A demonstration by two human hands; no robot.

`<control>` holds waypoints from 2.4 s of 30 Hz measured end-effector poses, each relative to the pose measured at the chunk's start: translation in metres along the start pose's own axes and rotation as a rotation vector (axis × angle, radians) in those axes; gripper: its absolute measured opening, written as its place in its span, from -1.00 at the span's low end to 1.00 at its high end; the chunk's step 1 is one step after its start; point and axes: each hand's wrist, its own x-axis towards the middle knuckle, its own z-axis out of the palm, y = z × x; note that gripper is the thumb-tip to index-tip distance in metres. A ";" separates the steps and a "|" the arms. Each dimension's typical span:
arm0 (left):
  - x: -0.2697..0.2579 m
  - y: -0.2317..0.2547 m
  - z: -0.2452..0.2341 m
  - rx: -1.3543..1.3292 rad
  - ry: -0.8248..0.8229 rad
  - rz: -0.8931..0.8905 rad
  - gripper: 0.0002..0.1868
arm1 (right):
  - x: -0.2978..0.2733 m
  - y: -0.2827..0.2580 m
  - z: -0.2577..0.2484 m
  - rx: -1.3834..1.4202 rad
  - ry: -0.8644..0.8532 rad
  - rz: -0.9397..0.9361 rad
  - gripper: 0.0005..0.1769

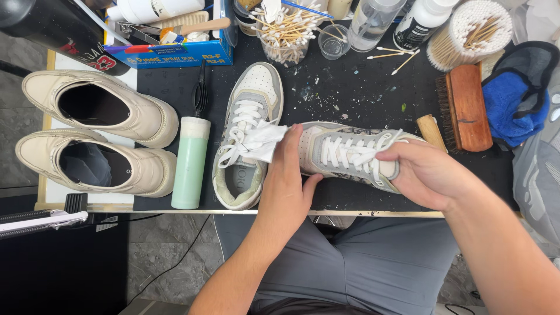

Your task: The person ties the laces of a grey sneaker, then sprays a cleaning solution from a bottle onto the shoe. They proceed to scrub the shoe with a wooden brush and use a cotton swab to clean the sole and edges. The person handles the shoe carefully, rotating it to access different areas.

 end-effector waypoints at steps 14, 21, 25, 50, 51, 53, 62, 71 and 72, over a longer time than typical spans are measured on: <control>-0.037 0.013 -0.015 0.028 0.034 0.116 -0.34 | -0.056 -0.007 0.001 -1.327 0.402 -0.593 -0.33; -0.035 -0.013 -0.092 0.150 0.376 0.035 -0.55 | -0.050 -0.013 0.004 -2.014 0.453 -0.868 -0.44; -0.012 -0.039 -0.103 0.090 0.188 -0.116 -0.27 | -0.053 -0.011 0.001 -1.942 0.427 -0.768 -0.65; -0.069 0.024 -0.019 -0.270 -0.188 -0.255 0.08 | -0.053 0.057 0.023 -1.591 0.669 -0.864 -0.63; -0.068 0.020 -0.021 -0.264 -0.207 -0.262 0.07 | -0.054 0.054 0.024 -1.610 0.661 -0.884 -0.62; -0.060 0.003 -0.028 -0.251 -0.090 -0.329 -0.18 | -0.052 0.052 0.026 -1.664 0.640 -0.914 -0.58; -0.002 -0.063 -0.019 -0.069 0.271 -0.244 0.00 | -0.040 0.047 0.009 -1.404 0.511 -0.821 -0.61; 0.052 -0.049 -0.008 0.097 0.111 -0.306 0.02 | -0.051 0.090 0.028 -1.298 0.455 -0.884 -0.66; 0.054 -0.048 -0.012 0.095 0.076 -0.315 0.00 | -0.052 0.094 0.030 -1.267 0.467 -0.884 -0.67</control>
